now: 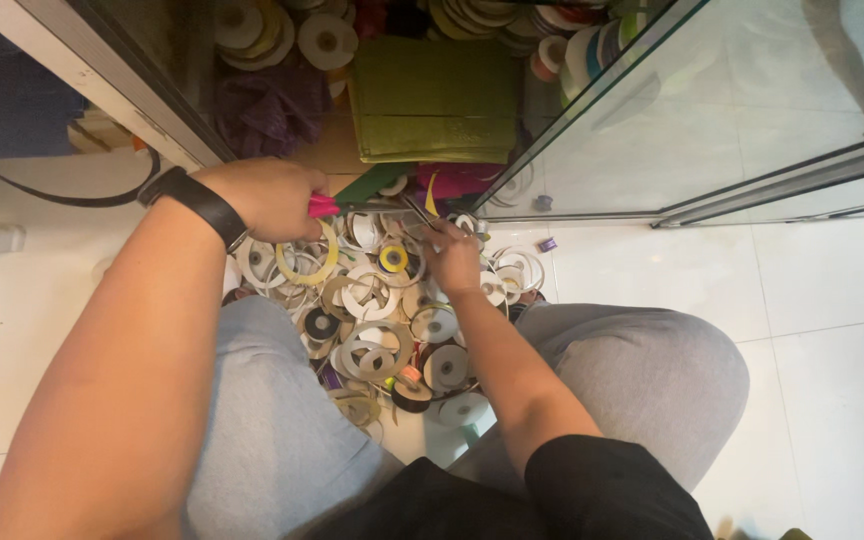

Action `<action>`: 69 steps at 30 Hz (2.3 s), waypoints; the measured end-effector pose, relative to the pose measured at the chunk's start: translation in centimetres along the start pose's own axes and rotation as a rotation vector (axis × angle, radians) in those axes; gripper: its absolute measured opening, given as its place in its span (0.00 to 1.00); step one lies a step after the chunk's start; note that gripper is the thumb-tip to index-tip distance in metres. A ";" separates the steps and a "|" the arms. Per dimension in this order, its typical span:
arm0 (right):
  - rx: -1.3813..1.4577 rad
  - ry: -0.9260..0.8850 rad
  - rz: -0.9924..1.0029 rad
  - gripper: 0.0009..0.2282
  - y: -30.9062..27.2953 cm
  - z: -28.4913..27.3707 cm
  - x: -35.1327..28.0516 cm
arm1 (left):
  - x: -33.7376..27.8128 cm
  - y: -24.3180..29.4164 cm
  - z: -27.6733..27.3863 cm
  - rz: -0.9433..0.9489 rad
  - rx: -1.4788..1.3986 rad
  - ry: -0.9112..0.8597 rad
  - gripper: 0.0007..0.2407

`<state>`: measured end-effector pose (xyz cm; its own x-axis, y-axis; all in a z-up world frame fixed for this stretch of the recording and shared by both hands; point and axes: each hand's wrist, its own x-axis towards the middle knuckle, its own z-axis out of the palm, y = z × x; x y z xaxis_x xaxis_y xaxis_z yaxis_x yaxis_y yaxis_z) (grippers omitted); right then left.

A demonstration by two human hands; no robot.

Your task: The person sits on the floor in front of a glass cabinet filled with spools of ribbon. They use pink scissors to cut pieces of ribbon from various spools, including white and purple ones, and place the cut pieces into a pile on their lap.

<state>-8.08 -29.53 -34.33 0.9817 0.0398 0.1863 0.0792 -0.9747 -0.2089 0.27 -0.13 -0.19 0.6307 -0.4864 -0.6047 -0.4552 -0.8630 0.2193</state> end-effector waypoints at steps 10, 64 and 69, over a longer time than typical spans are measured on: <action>0.254 -0.573 -0.004 0.11 -3.2 -20.8 8.6 | -0.7 0.7 -0.7 0.093 -0.013 0.201 0.23; 2.249 -0.112 0.379 0.27 -3.7 -37.7 5.8 | -2.8 11.4 -0.4 0.199 -0.519 0.949 0.14; 2.193 -0.203 0.311 0.31 -5.0 -37.6 5.1 | -0.1 11.5 1.8 0.219 -0.198 1.085 0.13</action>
<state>-9.94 -32.75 3.79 0.9859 0.1358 -0.0976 -0.1663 0.7370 -0.6552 -6.14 -9.74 0.98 0.8065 -0.4092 0.4267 -0.5766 -0.7038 0.4149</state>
